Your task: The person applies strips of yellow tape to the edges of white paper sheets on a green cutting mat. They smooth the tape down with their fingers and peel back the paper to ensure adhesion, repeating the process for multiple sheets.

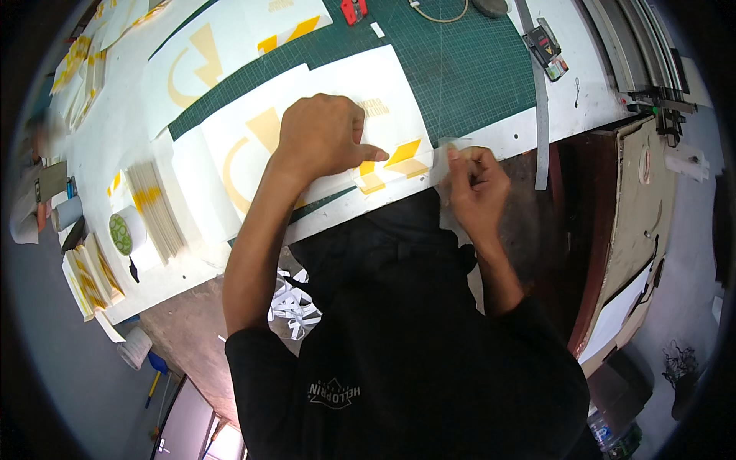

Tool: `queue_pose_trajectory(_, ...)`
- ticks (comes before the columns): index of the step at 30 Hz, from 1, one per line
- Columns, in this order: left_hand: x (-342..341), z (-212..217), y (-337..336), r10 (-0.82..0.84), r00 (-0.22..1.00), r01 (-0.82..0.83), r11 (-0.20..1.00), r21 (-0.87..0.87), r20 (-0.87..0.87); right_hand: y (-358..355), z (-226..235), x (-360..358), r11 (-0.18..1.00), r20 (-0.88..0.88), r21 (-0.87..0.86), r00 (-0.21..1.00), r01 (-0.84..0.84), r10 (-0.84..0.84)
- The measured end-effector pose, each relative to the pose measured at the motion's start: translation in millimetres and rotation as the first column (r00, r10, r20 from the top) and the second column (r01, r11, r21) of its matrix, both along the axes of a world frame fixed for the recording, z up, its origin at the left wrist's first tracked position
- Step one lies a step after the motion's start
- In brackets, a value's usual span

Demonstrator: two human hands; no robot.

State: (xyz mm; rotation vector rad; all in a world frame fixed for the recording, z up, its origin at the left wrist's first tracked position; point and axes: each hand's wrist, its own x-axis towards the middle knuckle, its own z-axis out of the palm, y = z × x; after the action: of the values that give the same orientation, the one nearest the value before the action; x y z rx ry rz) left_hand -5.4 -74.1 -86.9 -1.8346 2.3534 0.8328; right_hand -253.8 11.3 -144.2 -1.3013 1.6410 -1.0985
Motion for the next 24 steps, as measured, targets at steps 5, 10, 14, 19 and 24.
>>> queue_pose_trajectory(5,1.9,-4.6,-1.4,-0.019,1.000,0.018,1.000,-0.016,-0.012,11.7,-2.3,20.5,0.988,-0.016,0.140,0.998,-0.060,0.062)
queue_pose_trajectory(10,2.9,-6.9,-3.2,-0.036,0.999,0.035,0.999,-0.015,-0.016,30.9,-1.8,64.5,0.985,-0.055,0.019,0.984,-0.169,0.170)
queue_pose_trajectory(14,2.8,-7.3,-3.3,-0.038,0.999,0.038,0.999,-0.018,-0.006,31.7,5.6,84.5,0.970,-0.100,0.027,0.965,-0.240,0.241)
queue_pose_trajectory(19,3.0,-7.2,-3.8,-0.030,1.000,0.030,0.999,-0.016,-0.007,29.9,7.3,87.1,0.945,-0.146,-0.054,0.939,-0.321,0.311)
queue_pose_trajectory(24,4.0,-7.8,-3.2,-0.041,0.999,0.041,0.999,-0.024,-0.009,29.1,8.2,85.6,0.940,-0.124,-0.038,0.935,-0.340,0.333)
